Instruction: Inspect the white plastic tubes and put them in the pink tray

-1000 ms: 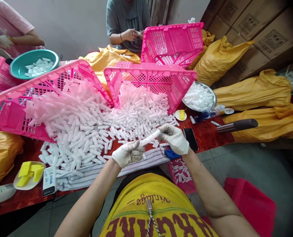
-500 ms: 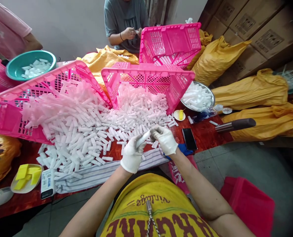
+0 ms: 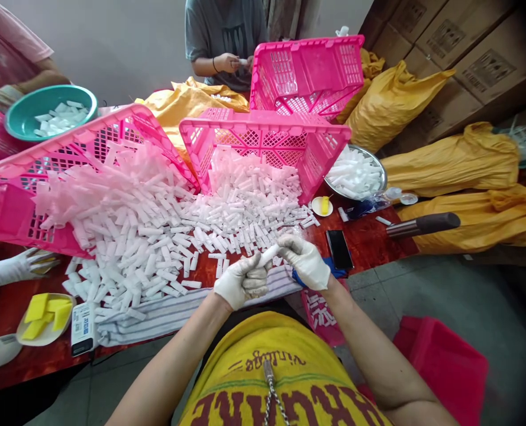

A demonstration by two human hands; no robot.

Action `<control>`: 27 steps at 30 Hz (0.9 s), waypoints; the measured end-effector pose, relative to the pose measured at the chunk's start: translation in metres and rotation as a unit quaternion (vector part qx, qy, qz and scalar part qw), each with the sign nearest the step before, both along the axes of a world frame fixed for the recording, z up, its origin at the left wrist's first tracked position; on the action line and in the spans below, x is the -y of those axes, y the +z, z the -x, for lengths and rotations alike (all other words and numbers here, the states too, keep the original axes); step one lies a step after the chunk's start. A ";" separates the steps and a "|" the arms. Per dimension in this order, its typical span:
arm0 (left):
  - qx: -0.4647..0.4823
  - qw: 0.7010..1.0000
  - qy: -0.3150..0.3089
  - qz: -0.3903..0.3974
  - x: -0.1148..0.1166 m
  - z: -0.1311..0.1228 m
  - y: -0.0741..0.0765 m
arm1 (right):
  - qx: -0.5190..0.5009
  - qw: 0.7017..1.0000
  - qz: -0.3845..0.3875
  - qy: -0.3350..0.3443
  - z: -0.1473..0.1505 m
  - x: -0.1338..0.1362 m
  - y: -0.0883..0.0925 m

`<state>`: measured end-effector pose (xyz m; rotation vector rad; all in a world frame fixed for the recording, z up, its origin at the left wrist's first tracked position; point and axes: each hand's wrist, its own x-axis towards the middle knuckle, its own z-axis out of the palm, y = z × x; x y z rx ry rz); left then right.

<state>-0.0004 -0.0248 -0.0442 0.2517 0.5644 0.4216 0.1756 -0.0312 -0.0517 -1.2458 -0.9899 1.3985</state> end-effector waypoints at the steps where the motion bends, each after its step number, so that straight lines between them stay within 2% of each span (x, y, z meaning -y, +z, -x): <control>1: -0.046 0.997 0.022 -0.055 0.003 -0.005 -0.003 | -0.010 1.000 0.012 -0.010 0.000 0.003 -0.002; 2: -0.115 0.984 0.055 -0.126 0.005 -0.011 -0.006 | -0.022 0.999 0.021 -0.018 0.000 0.006 -0.004; 3: -0.197 0.954 0.090 -0.207 0.008 -0.017 -0.008 | -0.033 0.999 0.027 -0.028 0.000 0.009 -0.005; 4: -0.282 0.908 0.115 -0.288 0.010 -0.023 -0.010 | -0.043 0.998 0.030 -0.042 0.001 0.010 -0.006; 6: -0.421 0.792 0.119 -0.426 0.013 -0.031 -0.015 | -0.041 0.995 0.037 -0.078 0.002 0.011 -0.005; 8: -0.491 0.696 0.088 -0.517 0.015 -0.037 -0.021 | -0.009 0.993 0.046 -0.106 0.004 0.009 -0.004; 10: -0.518 0.633 0.065 -0.572 0.017 -0.039 -0.027 | 0.042 0.990 0.056 -0.119 0.006 0.006 -0.004; 12: -0.532 0.588 0.062 -0.606 0.019 -0.041 -0.032 | 0.091 0.984 0.067 -0.139 0.007 0.003 -0.005; 15: -0.539 0.541 0.073 -0.642 0.023 -0.041 -0.038 | 0.114 0.973 0.082 -0.183 0.008 0.003 -0.007; 17: -0.537 0.525 0.078 -0.655 0.027 -0.040 -0.039 | 0.091 0.975 0.088 -0.185 0.007 0.006 -0.007; 21: -0.546 0.513 0.080 -0.658 0.032 -0.038 -0.043 | 0.080 0.986 0.091 -0.114 0.004 0.015 -0.004; 24: -0.537 0.504 0.076 -0.672 0.033 -0.038 -0.048 | 0.130 0.977 0.113 -0.128 0.004 0.017 -0.010; 27: -0.516 0.505 0.060 -0.690 0.035 -0.039 -0.056 | 0.130 0.973 0.123 -0.144 0.001 0.019 -0.022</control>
